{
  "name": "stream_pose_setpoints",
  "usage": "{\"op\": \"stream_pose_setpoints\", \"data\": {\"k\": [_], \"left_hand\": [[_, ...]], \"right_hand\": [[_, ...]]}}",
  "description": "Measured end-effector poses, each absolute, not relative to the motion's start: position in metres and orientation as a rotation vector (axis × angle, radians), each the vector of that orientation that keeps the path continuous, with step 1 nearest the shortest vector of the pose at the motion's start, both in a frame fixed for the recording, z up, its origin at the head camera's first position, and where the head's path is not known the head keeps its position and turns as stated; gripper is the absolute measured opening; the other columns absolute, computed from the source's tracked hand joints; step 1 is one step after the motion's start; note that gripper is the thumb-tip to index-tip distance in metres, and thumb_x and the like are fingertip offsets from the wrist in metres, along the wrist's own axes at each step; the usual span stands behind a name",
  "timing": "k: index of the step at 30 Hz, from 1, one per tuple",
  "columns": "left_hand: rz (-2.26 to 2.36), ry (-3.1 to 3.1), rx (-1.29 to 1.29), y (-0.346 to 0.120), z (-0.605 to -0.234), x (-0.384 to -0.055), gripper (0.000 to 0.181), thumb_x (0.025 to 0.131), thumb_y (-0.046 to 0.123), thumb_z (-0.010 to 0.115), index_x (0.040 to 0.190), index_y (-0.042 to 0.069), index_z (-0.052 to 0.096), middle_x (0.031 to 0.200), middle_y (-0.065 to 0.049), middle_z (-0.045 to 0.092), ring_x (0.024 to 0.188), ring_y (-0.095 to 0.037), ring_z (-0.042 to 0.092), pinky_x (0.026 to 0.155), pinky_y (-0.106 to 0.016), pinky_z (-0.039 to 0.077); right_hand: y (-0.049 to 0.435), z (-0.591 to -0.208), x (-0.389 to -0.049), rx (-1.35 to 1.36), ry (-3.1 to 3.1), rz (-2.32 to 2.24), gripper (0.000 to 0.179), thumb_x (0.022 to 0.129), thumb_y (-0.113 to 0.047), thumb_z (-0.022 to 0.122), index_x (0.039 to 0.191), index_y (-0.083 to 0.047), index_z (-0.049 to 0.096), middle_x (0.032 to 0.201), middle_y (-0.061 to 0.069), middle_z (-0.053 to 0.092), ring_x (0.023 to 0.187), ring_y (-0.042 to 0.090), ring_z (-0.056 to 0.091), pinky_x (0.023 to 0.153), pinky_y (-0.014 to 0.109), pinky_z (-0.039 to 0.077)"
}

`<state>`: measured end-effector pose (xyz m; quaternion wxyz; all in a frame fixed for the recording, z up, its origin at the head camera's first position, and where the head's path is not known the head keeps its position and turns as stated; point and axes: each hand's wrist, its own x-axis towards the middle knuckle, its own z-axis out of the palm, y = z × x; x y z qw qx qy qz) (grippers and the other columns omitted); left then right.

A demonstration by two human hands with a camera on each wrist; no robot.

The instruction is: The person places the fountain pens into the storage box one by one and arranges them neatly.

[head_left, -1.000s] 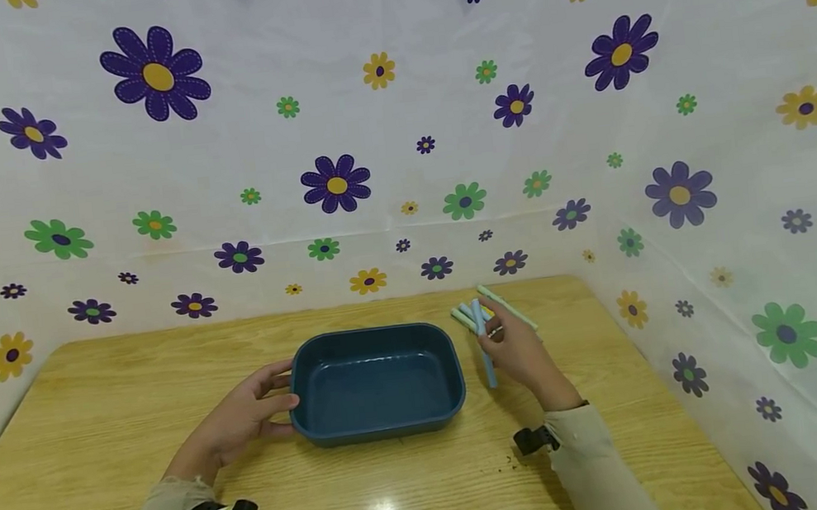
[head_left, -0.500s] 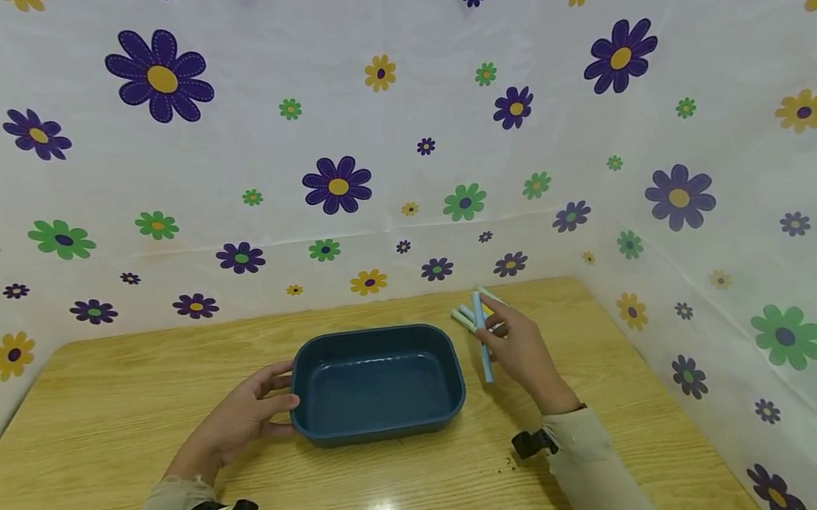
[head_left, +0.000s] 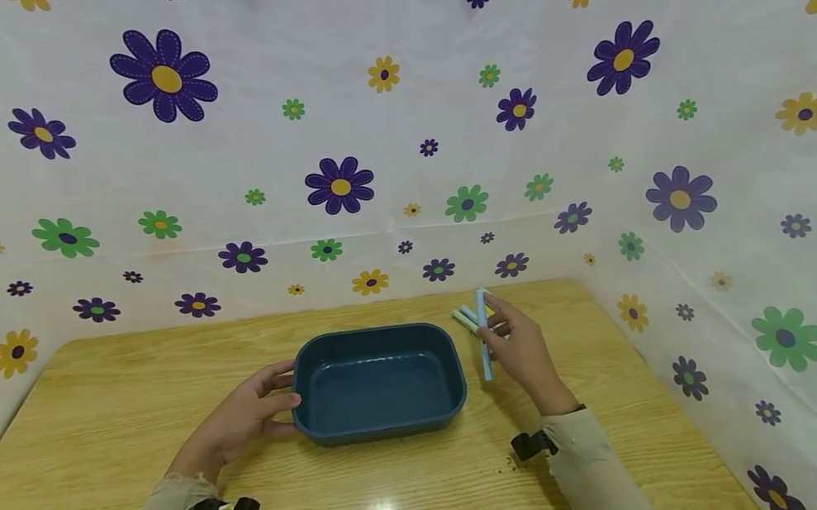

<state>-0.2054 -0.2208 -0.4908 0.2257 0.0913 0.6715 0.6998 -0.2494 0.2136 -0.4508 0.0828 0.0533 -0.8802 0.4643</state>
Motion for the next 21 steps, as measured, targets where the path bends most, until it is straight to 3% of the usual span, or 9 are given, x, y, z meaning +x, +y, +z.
{"op": "stream_pose_setpoints", "data": {"k": [21], "left_hand": [[1.936, 1.836, 0.253, -0.219, -0.484, -0.205, 0.078, 0.103, 0.015, 0.065, 0.164, 0.002, 0.017, 0.158, -0.035, 0.024, 0.118, -0.038, 0.066, 0.092, -0.050, 0.060]], "right_hand": [[0.205, -0.438, -0.246, 0.155, -2.592, 1.499, 0.059, 0.100, -0.007, 0.068, 0.155, -0.015, 0.047, 0.115, 0.018, 0.062, 0.099, 0.031, 0.067, 0.070, 0.037, 0.065]]}}
